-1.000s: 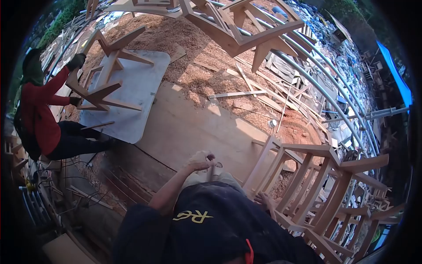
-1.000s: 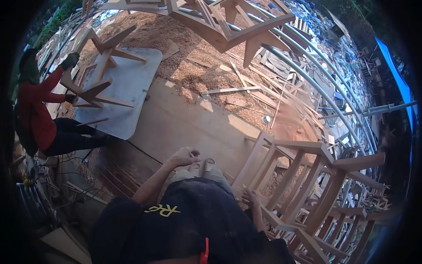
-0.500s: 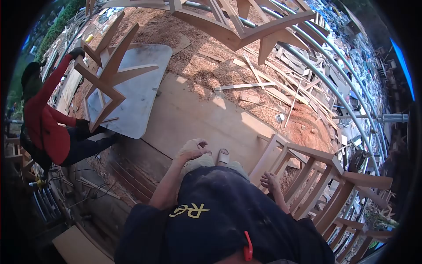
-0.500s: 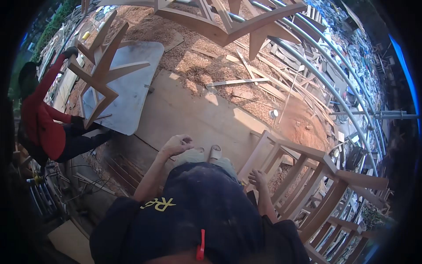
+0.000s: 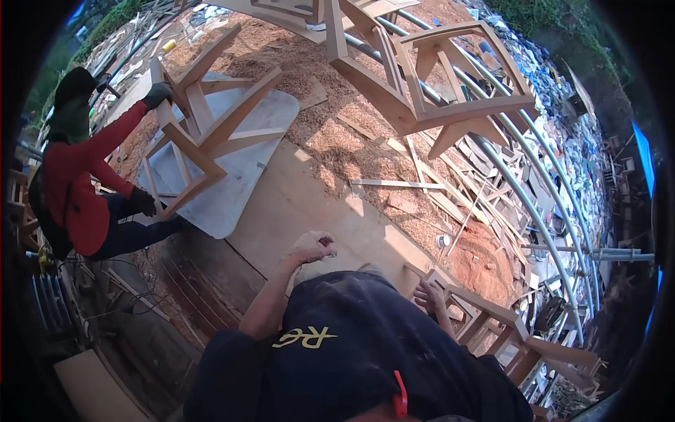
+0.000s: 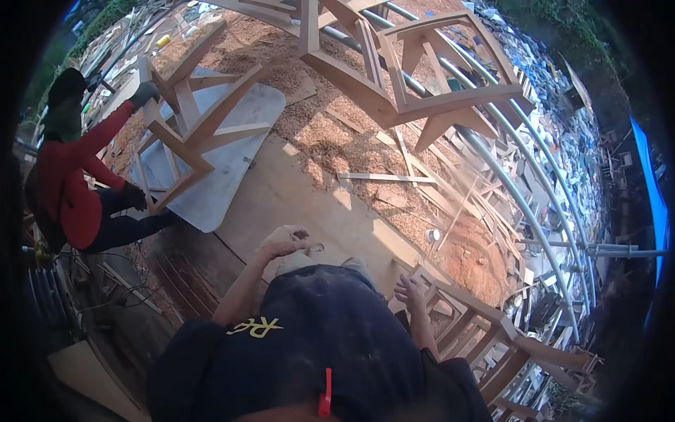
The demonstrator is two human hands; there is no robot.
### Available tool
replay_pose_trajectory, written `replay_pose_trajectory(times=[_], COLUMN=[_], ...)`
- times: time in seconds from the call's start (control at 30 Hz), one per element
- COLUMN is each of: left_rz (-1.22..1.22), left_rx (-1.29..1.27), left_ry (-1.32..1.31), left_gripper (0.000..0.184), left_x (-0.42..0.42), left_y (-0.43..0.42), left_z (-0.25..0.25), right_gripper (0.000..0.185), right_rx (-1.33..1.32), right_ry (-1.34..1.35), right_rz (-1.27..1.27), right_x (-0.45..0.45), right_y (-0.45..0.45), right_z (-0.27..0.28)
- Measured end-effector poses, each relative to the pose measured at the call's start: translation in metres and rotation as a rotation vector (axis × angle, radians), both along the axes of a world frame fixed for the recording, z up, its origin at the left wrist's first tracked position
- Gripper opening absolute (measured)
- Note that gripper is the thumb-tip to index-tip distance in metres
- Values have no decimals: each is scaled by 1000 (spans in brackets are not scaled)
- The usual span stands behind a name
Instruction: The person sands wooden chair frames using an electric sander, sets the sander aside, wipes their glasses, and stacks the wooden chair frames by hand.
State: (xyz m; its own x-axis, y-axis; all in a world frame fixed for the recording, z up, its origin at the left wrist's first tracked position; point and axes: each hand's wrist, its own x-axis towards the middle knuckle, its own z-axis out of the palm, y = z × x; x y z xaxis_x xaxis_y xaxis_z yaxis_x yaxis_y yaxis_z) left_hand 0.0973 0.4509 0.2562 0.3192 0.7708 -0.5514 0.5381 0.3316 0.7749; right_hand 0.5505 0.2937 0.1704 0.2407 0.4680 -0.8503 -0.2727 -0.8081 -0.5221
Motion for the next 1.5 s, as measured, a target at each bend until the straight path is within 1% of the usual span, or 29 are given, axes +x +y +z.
replay_pose_trajectory(times=[0.07,0.13,0.2,0.27,0.33,0.4,0.43,0.5,0.53,0.57,0.6,0.63,0.67,0.73,0.8,0.87,0.9,0.93,1.0,1.07,1.1,1.13,1.17,1.23,1.3,1.33,1.4,1.47,1.5], left_rz=[21,52,99,152,238,333,345,476,473,483,488,496,506,514,531,529,529,508,485,572,611,640,676,707,667,651,699,723,734], left_rx=[47,32,38,49,223,358,426,508,579,643,640,636,626,579,550,510,487,423,306,368,371,376,348,338,425,480,488,415,349], left_ry=[-22,-70,-155,-275,-255,-284,-290,-252,-181,-101,-43,13,72,202,369,355,351,274,121,164,115,58,14,-96,-8,37,14,-36,-55], left_gripper=[52,50,48,47,44,46,51,58,61,64,67,69,71,83,93,83,78,78,78,77,70,63,65,71,78,81,87,90,91], left_x=[1,4,8,12,9,4,0,-7,3,9,13,14,14,17,22,31,33,32,24,29,31,33,30,27,22,19,24,34,34], left_y=[24,51,83,115,150,192,214,256,270,279,298,322,344,380,408,419,422,428,439,436,434,431,424,433,435,435,422,410,398], left_z=[12,31,60,95,128,148,165,188,221,246,251,257,261,256,248,250,248,242,225,207,210,210,206,193,178,182,197,204,210], right_gripper=[32,33,39,42,51,46,47,48,49,49,50,52,54,59,58,65,66,69,67,57,53,47,43,37,40,43,52,52,43], right_rx=[36,100,209,306,452,601,665,773,796,895,991,1047,1096,1114,1069,983,880,869,699,641,521,550,588,756,713,703,667,880,880], right_ry=[3,-7,-51,-101,-253,-320,-404,-556,-618,-659,-698,-862,-1024,-1189,-1380,-1449,-1462,-1426,-1507,-1199,-1422,-1468,-1514,-1303,-1137,-1051,-875,-1251,-1339], right_rz=[7,6,-40,-76,-81,-24,12,91,139,142,151,167,186,134,176,281,343,347,500,588,932,1066,1195,1006,845,766,629,896,995], right_x=[4,9,22,41,50,81,91,98,101,108,116,123,129,154,180,211,238,251,267,250,242,258,273,312,325,323,310,316,318], right_y=[26,56,93,141,198,256,281,343,368,396,424,449,473,527,571,608,634,649,668,671,677,683,691,702,698,702,714,704,693], right_z=[4,8,14,32,68,89,110,171,201,218,234,253,269,285,305,309,299,292,292,316,322,312,302,285,275,274,277,280,275])
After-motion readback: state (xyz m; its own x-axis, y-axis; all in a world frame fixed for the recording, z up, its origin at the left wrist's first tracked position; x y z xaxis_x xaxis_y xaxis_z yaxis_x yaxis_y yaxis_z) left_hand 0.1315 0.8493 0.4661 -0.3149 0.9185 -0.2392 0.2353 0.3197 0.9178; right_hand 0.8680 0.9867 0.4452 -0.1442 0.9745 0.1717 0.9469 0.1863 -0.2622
